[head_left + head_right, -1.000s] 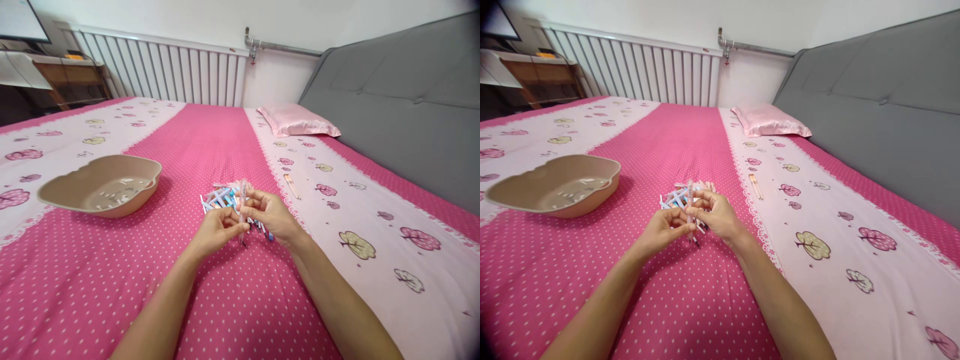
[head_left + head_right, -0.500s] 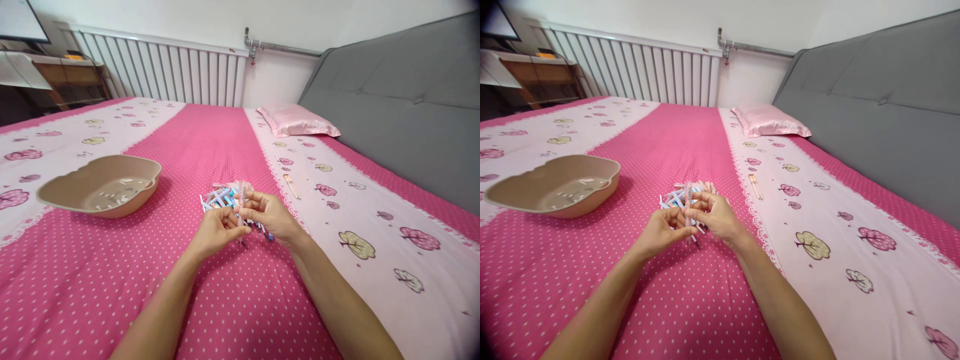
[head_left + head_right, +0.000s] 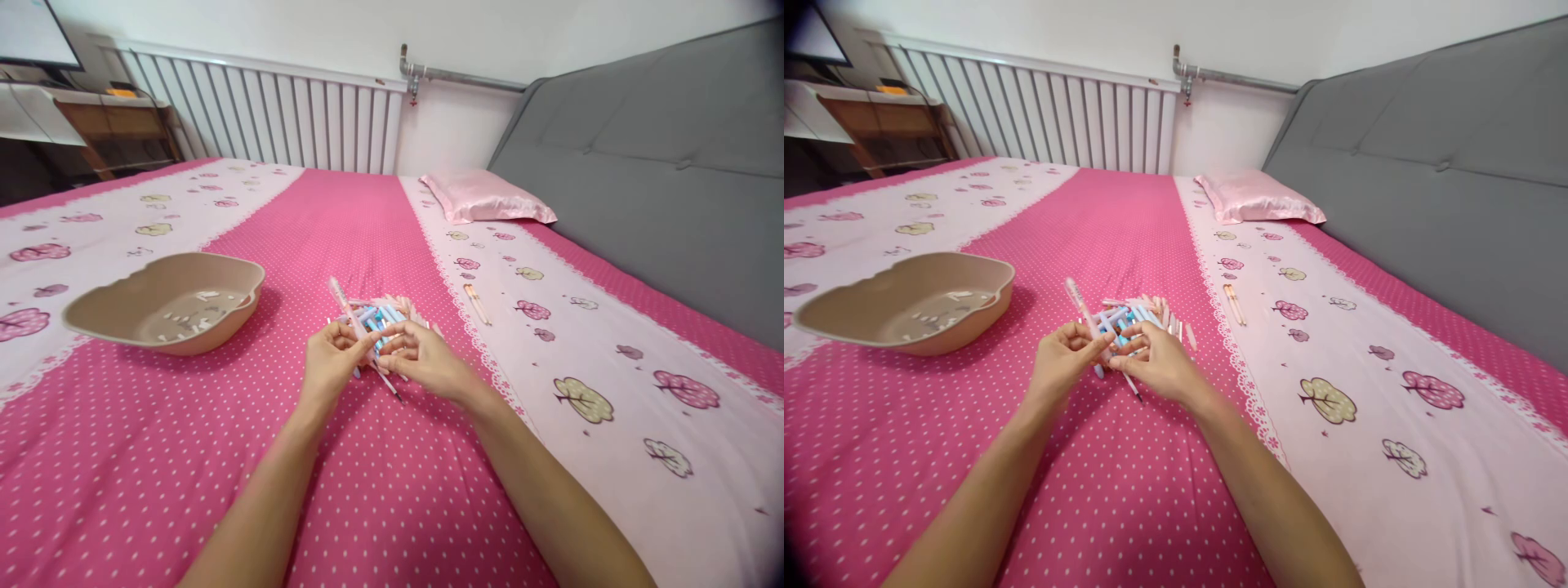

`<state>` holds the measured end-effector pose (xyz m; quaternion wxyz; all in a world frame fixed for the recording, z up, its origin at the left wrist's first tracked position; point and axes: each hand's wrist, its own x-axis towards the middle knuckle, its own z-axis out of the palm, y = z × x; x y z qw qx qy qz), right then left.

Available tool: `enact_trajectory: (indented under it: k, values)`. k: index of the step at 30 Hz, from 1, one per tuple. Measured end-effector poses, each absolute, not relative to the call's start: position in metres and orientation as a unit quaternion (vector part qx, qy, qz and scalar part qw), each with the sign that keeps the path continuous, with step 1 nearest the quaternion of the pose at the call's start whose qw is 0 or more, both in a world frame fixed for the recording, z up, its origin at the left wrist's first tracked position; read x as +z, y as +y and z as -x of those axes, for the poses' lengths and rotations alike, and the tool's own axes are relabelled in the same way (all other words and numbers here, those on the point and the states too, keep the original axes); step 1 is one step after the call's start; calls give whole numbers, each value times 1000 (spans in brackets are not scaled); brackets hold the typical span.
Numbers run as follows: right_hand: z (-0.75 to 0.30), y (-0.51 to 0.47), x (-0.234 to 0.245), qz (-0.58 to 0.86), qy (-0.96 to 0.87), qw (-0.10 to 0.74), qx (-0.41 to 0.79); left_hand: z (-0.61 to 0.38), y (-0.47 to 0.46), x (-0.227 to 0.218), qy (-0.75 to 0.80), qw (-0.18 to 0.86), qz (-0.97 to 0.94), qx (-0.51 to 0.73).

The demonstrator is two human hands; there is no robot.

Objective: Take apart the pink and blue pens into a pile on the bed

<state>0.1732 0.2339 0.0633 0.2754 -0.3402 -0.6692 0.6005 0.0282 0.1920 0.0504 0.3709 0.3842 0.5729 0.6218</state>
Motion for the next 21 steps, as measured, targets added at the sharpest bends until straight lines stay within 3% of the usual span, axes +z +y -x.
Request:
enact_trajectory:
  k: [21]
  values:
    - [-165,230,55,327,-700,266,576,-34,190,52,543,355,-420,634]
